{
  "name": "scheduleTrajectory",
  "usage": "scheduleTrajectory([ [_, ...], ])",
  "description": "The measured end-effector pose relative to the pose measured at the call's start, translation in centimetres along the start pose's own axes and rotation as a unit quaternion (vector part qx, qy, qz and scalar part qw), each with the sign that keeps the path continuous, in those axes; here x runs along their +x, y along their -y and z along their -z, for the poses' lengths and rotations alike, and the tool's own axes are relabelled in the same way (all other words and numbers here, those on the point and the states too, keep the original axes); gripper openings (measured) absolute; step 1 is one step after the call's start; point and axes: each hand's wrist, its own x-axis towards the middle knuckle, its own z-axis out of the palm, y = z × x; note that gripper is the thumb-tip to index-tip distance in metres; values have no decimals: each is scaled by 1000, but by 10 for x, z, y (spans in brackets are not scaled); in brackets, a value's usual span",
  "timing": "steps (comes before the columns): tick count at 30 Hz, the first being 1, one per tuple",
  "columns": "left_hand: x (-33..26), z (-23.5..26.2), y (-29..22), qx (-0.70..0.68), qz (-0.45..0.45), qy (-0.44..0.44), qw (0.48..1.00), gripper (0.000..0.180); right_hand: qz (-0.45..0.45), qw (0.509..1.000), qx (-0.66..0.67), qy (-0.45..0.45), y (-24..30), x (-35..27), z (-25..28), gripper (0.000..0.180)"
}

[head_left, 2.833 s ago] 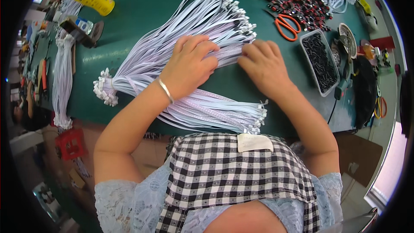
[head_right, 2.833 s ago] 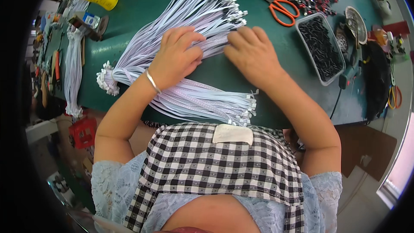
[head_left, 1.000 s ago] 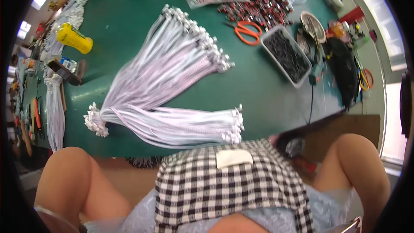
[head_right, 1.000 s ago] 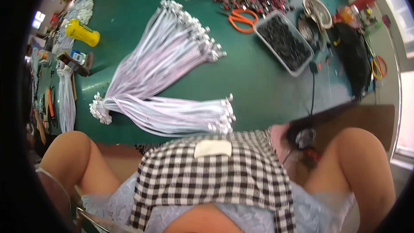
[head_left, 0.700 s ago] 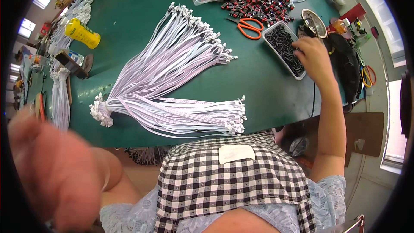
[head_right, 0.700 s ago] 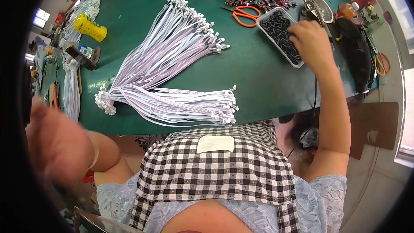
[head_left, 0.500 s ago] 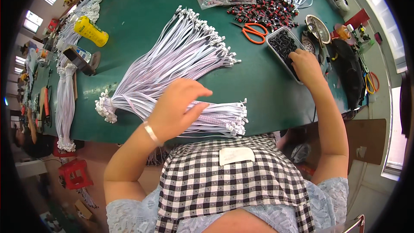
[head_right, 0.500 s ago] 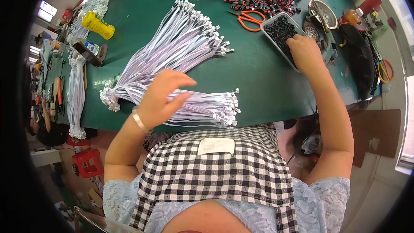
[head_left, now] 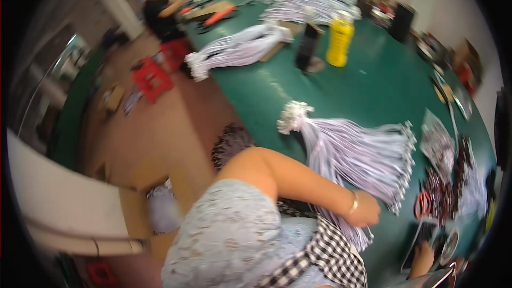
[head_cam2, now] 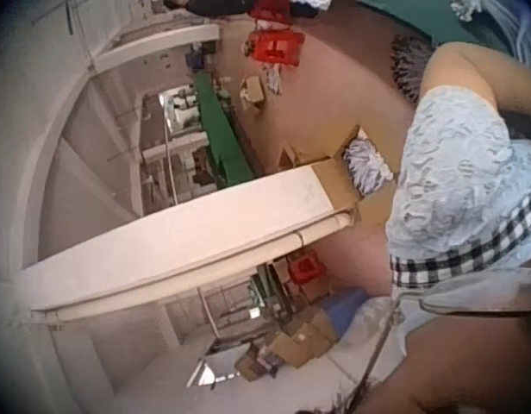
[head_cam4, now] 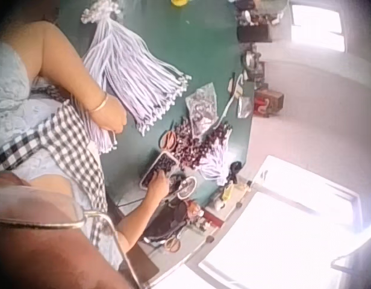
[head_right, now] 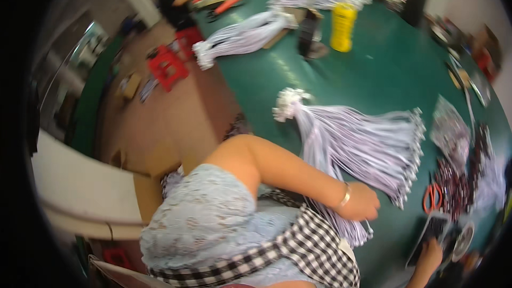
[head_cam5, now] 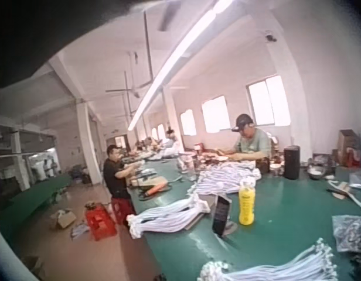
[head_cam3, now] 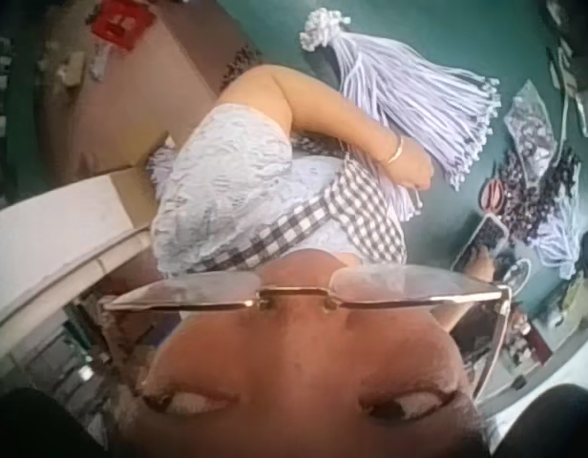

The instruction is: The person sits at a green workbench and repeatedly picks up small black plastic connectors from a container. They insert the connectors into the ends of white and purple striped cables, then place the finished cables into a growing pile on the table.

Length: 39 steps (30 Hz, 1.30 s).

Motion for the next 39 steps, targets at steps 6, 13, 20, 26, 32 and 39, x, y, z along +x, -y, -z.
scheduleTrajectory([
  [6, 8, -2, -8, -183, 61, -104, 976, 20, 80, 996, 24, 14, 1, 4, 37, 20],
  [13, 31, -30, 6, -319, 18, -127, 939, 19, 159, 981, 107, -6, 66, 2, 80, 12],
  [20, 22, -13, 7, -468, 41, -96, 878, 17, 178, 979, 94, 11, 104, -6, 54, 12],
  [26, 32, -24, 6, -422, 17, -112, 900, 13, 160, 979, 125, -1, 116, -5, 51, 11],
  [32, 23, -16, 1, -476, 49, -133, 868, 12, 152, 584, 791, -103, 144, -13, 54, 10],
  [39, 19, -21, 5, -573, 93, -169, 796, 11, 108, 261, 957, -72, 167, -12, 25, 4],
])
